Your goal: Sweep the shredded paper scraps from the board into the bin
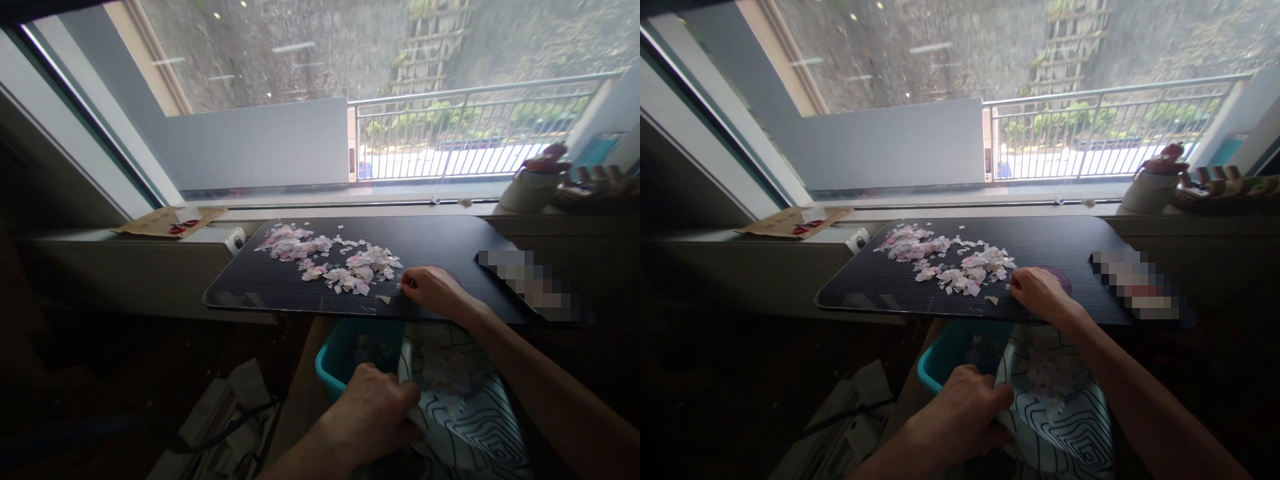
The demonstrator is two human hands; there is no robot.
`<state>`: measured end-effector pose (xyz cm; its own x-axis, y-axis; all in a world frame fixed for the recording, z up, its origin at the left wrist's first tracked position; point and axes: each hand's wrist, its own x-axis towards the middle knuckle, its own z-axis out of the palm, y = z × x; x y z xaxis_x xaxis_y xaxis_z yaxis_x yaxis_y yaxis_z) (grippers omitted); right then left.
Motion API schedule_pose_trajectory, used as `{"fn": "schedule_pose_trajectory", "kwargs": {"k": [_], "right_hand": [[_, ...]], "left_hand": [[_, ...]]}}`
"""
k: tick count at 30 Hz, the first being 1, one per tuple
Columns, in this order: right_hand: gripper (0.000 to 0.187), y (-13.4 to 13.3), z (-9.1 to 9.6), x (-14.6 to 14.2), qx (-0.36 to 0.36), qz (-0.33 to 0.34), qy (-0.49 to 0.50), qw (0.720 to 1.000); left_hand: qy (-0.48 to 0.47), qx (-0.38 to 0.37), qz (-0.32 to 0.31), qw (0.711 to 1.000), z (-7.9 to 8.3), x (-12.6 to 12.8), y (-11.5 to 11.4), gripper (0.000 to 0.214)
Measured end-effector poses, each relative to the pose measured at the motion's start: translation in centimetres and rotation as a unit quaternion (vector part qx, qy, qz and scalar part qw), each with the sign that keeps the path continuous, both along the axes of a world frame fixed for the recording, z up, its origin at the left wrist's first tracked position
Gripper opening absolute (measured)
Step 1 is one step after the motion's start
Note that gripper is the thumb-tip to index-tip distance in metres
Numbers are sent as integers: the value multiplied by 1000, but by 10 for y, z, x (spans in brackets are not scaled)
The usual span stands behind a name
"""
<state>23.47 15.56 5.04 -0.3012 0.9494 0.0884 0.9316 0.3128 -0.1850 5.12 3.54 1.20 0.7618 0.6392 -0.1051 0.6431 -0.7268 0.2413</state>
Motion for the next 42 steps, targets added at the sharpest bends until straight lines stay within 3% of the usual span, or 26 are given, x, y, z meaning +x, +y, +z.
{"fn": "schedule_pose_trajectory", "kwargs": {"k": [7, 16, 25, 33, 42], "right_hand": [[20, 2, -4, 6, 19, -27, 39, 999], [27, 5, -13, 15, 23, 26, 115, 993], [17, 6, -19, 18, 6, 1, 149, 989], [24, 6, -20, 21, -9, 57, 175, 983], [28, 11, -28, 30, 12, 46, 233, 971]], "left_hand": [[4, 0, 0, 1000, -1, 2, 2, 24], [-10, -5, 2, 1000, -1, 0, -1, 25], [-9, -10, 5, 1000, -2, 1, 0, 24], [-7, -4, 0, 1000, -2, 1, 1, 25], [-9, 1, -1, 1000, -3, 1, 1, 24]]}}
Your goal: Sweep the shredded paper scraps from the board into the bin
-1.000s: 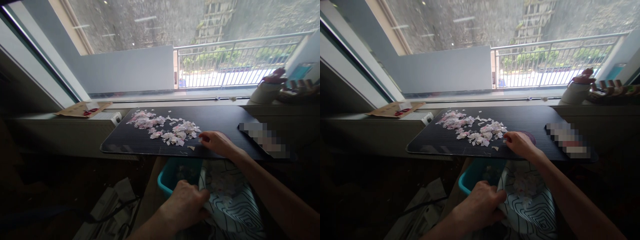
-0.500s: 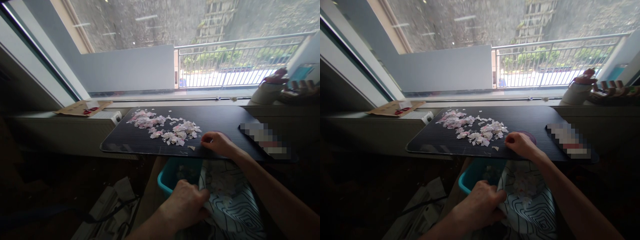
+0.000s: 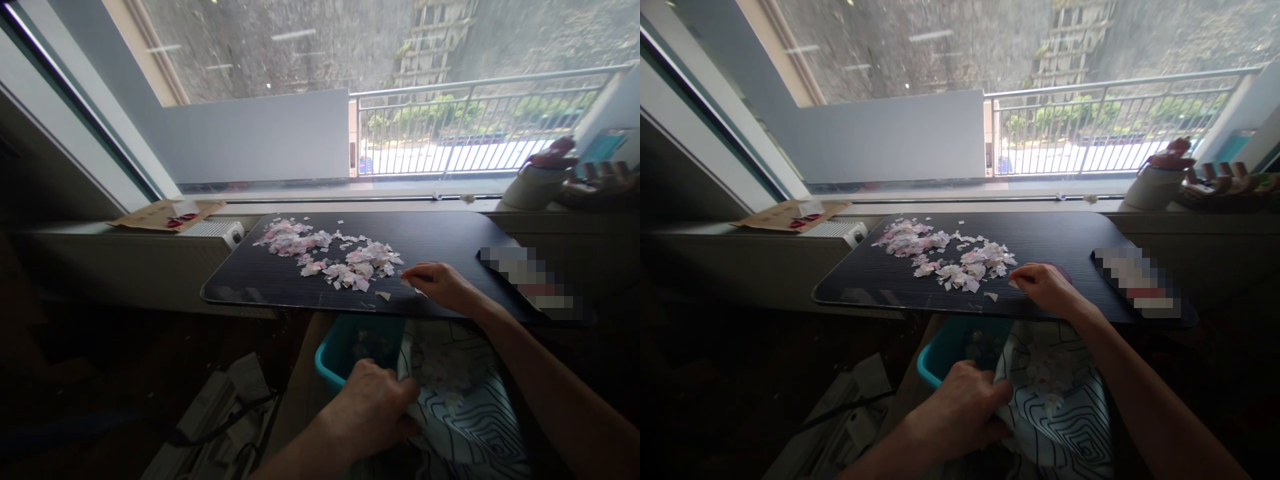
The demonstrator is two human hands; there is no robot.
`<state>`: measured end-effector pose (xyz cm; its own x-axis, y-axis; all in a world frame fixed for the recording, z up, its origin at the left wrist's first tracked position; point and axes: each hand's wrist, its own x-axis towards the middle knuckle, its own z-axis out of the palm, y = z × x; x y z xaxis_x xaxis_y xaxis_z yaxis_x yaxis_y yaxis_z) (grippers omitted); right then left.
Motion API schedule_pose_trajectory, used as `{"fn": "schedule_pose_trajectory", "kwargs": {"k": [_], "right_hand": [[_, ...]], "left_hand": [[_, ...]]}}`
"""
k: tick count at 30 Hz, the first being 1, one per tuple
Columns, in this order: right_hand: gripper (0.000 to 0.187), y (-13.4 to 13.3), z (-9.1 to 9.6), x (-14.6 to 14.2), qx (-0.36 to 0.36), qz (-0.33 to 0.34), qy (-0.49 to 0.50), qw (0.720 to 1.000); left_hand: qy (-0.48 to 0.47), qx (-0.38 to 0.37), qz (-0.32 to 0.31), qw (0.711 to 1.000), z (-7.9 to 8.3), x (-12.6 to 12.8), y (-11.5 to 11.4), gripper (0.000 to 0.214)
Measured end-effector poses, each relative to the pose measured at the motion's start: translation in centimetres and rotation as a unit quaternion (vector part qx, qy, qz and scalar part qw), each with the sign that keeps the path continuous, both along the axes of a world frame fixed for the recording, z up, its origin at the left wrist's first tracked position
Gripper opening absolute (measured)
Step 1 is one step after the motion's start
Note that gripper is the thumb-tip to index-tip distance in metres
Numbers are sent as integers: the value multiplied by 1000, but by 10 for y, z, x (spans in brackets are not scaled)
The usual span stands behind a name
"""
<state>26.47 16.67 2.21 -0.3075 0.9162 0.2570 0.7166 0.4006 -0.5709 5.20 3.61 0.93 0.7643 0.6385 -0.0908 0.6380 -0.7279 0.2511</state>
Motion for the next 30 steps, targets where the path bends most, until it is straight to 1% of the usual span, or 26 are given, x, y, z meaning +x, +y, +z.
{"fn": "schedule_pose_trajectory", "kwargs": {"k": [7, 10, 13, 16, 19, 21, 24, 27, 29, 30], "right_hand": [[30, 1, 5, 3, 27, -21, -17, 999], [29, -4, 7, 1, 10, -15, 0, 1000], [25, -17, 12, -3, -5, 5, 23, 1000], [23, -36, 18, -13, -37, 29, 29, 998], [21, -53, 26, -30, -61, 82, 4, 995], [24, -61, 30, -42, -63, 116, -19, 991], [28, -66, 36, -53, -70, 135, -31, 988], [29, -60, 39, -45, -66, 124, -22, 990], [30, -49, 40, -27, -40, 74, -20, 996], [30, -42, 39, -16, -21, 24, -26, 999]], "left_hand": [[-1, 1, -1, 1000, 0, 0, -1, 25], [1, 5, -1, 1000, 0, 0, 0, 25], [8, 7, -2, 1000, 2, 0, -1, 24], [15, 10, -5, 1000, 5, -1, -1, 24], [22, 18, -10, 1000, 10, -3, -2, 25], [29, 21, -11, 999, 13, -5, -2, 25], [32, 21, -9, 999, 16, -6, -2, 25], [31, 23, -2, 999, 15, -7, -2, 24], [25, 24, 1, 999, 14, -10, -2, 23], [18, 25, 7, 1000, 12, -11, -2, 23]]}}
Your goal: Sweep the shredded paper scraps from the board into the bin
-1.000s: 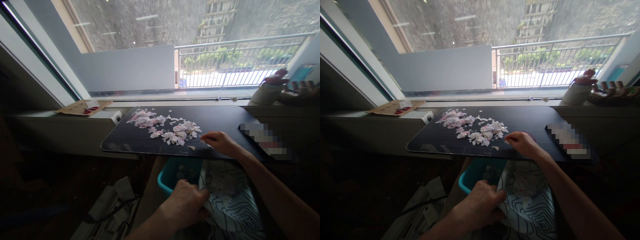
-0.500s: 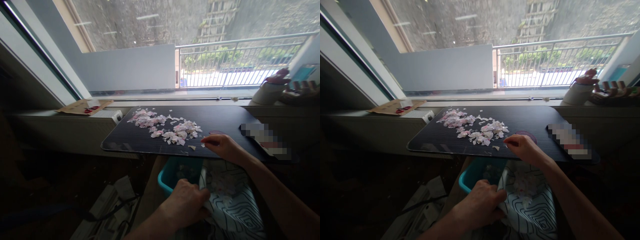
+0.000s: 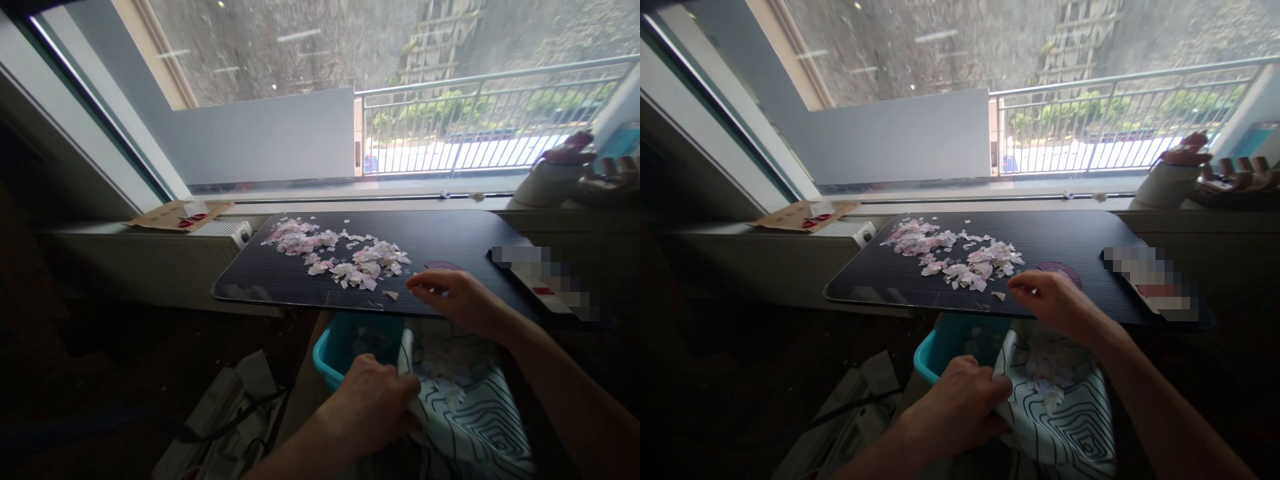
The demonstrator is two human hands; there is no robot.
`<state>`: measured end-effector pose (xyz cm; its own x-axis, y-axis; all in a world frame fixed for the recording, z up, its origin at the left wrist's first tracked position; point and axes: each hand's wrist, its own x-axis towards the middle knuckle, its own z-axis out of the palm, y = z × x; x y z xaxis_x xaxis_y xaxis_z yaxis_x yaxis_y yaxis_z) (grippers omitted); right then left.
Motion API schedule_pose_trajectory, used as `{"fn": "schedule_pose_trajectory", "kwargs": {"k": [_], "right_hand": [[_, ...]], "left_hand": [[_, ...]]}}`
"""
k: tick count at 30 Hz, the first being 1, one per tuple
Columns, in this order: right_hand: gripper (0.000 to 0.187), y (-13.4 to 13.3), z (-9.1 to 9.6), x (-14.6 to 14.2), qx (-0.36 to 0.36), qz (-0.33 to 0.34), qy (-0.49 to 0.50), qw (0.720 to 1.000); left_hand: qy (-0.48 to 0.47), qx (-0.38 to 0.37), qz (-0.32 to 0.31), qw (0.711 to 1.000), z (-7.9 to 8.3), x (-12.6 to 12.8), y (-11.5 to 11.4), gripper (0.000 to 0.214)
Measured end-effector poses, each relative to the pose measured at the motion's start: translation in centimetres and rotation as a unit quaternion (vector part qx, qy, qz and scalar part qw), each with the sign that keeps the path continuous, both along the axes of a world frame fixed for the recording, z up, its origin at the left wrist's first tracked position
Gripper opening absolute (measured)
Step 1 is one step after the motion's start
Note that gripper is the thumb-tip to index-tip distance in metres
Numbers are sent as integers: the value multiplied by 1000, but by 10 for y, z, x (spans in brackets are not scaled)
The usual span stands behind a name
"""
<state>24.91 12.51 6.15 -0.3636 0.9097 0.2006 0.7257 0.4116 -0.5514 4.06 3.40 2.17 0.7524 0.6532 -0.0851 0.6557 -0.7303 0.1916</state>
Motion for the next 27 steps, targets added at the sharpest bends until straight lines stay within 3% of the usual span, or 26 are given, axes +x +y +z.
{"fn": "schedule_pose_trajectory", "kwargs": {"k": [2, 4, 11, 20, 24, 27], "right_hand": [[33, 13, -3, 25, 53, -111, -49, 991], [34, 22, -8, 45, 78, -178, -125, 973], [45, 23, -33, 63, 33, -246, -227, 942], [44, 57, -36, 82, -38, -207, -176, 962], [59, 65, -31, 72, -18, -186, -173, 967], [56, 73, -25, 58, -7, -145, -167, 975]], "left_hand": [[-14, 3, 13, 1000, -3, -6, -1, 24], [-25, 3, 34, 999, -8, -13, -2, 21], [-24, -19, 87, 996, -15, -29, -5, 13], [-22, -32, 109, 993, -16, -29, -8, 12], [-10, -47, 110, 993, -17, -30, -8, 14], [-13, -46, 111, 993, -18, -31, -7, 13]]}}
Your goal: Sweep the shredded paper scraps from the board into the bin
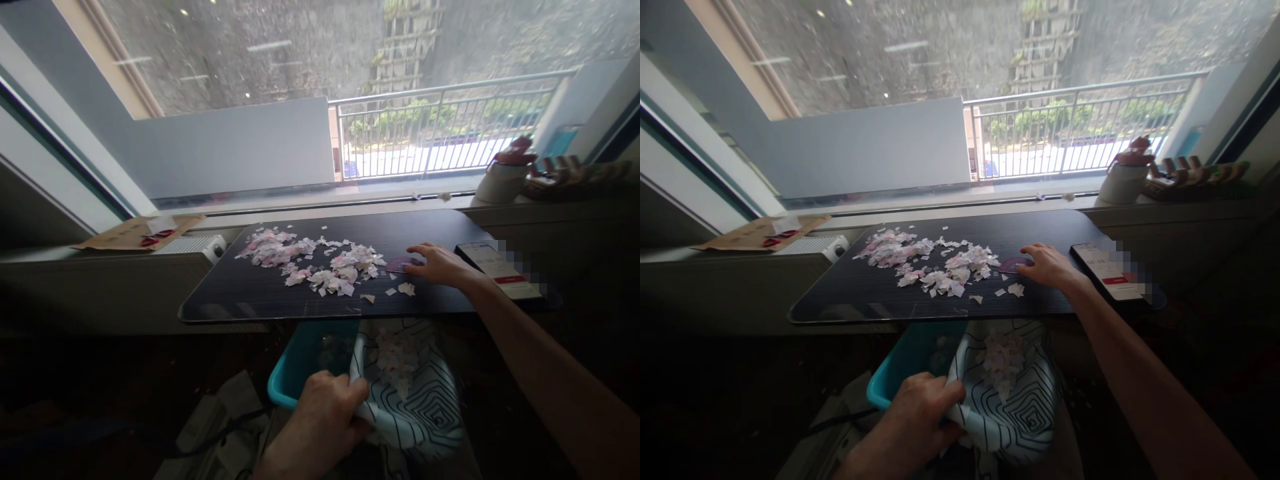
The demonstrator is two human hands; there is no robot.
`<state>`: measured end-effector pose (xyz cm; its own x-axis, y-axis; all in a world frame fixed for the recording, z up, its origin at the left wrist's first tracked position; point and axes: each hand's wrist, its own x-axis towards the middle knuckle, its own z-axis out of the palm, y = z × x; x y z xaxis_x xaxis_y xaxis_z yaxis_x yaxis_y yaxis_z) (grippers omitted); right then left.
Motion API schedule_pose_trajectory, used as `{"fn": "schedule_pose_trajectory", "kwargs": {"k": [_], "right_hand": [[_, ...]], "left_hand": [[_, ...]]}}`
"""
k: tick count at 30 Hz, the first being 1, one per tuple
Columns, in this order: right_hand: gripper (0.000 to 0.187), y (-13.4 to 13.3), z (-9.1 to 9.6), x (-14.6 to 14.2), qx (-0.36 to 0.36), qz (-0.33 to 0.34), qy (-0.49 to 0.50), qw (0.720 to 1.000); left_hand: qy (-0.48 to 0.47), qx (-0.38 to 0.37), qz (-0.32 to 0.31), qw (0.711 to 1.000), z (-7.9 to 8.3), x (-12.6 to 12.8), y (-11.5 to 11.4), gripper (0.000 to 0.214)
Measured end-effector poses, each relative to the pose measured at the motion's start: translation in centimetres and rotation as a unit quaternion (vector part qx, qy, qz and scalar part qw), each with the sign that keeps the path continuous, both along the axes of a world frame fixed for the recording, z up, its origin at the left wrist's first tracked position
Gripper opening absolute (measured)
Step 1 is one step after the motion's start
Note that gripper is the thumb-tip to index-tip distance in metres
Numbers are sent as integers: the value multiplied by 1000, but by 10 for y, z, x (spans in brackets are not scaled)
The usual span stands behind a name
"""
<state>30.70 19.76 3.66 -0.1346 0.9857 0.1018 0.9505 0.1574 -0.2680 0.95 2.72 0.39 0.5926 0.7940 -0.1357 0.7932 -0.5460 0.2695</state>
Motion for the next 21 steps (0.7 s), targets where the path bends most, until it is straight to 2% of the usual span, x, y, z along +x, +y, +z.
{"fn": "schedule_pose_trajectory", "kwargs": {"k": [5, 9, 14, 17, 21], "right_hand": [[46, 17, 5, -11, -25, 4, 15, 1000], [49, 18, 2, -7, -10, -25, 45, 999], [38, -14, -5, 3, 17, -14, 119, 993], [40, -41, -5, 10, 20, 5, 235, 972], [34, -64, -4, 12, -17, 34, 213, 976]], "left_hand": [[-2, 0, 2, 1000, -1, 2, 2, 12], [5, -2, 4, 1000, -1, 1, -1, 14], [3, -7, 8, 1000, -2, -1, -2, 13], [1, -4, 5, 1000, -1, 0, 1, 13], [0, -7, -1, 1000, 3, 4, 4, 12]]}}
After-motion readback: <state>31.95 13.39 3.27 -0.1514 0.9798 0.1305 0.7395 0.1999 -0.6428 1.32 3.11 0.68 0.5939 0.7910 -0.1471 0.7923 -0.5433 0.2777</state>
